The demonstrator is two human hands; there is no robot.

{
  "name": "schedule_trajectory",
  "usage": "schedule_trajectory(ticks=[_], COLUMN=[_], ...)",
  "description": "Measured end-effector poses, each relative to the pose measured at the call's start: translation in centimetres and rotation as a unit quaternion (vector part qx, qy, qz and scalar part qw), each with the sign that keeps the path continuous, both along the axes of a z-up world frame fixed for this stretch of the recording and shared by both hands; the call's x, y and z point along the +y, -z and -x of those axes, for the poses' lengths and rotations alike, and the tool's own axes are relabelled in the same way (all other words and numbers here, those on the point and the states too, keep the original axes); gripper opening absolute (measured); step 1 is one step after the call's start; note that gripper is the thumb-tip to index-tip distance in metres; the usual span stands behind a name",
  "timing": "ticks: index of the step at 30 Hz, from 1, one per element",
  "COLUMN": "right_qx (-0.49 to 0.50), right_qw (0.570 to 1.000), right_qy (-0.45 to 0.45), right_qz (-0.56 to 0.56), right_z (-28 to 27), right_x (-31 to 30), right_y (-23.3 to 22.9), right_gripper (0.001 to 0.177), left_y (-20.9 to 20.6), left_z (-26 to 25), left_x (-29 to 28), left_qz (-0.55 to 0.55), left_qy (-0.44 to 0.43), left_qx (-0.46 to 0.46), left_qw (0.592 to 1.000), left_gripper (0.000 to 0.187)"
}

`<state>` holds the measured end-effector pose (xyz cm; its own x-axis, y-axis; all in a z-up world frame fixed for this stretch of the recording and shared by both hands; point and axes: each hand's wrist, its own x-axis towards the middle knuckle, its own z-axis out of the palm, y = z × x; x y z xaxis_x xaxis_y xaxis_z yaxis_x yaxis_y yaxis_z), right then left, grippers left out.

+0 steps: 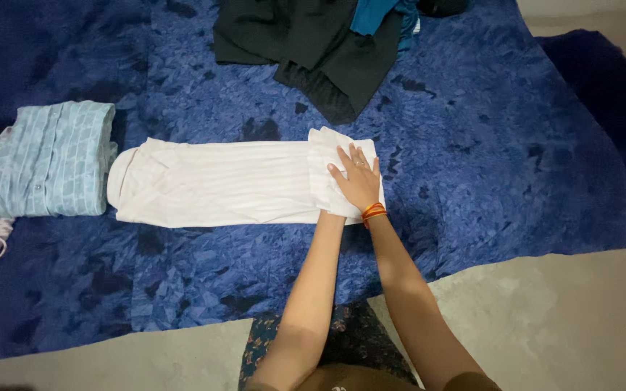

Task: The person folds a white polo shirt on a blue bedspread, aligning edges and buttoning the collar before placing it on a stack. Then the person lays out a black shirt, buttons it, and begins folding it.

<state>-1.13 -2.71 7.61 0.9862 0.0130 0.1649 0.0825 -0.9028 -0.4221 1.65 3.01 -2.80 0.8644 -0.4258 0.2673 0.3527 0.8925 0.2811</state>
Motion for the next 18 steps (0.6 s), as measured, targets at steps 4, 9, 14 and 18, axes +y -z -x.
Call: schedule_trajectory(ticks=[4,9,14,18], right_qx=[-0.018,-0.048,-0.044,-0.09], right_qw=[1.0,0.995,0.993,0.971], right_qy=[-0.005,-0.004,-0.007,-0.038], right_qz=[0.022,0.089,0.108,0.217], right_z=[0.2,0.5,0.3,0.0], right_x=[0.3,1.0,0.8,-0.2], right_y=[0.3,0.6,2.0,3.5], right_gripper=[0.067,0.07,0.069,0.072], left_y=[-4.8,-10.2,-14.0,-14.5], left_z=[1.9,0.4,-0.1,-0.4], left_x=[4.6,9.4,9.1,4.2], left_qz=[0.096,-0.107,-0.396,-0.577], left_qy=[-0.143,-0.335,-0.443,-0.377], left_qx=[0.219,0.161,-0.017,-0.218], left_qw=[0.96,0.922,0.804,0.691], left_gripper=[0.073,0.062,0.057,0.06])
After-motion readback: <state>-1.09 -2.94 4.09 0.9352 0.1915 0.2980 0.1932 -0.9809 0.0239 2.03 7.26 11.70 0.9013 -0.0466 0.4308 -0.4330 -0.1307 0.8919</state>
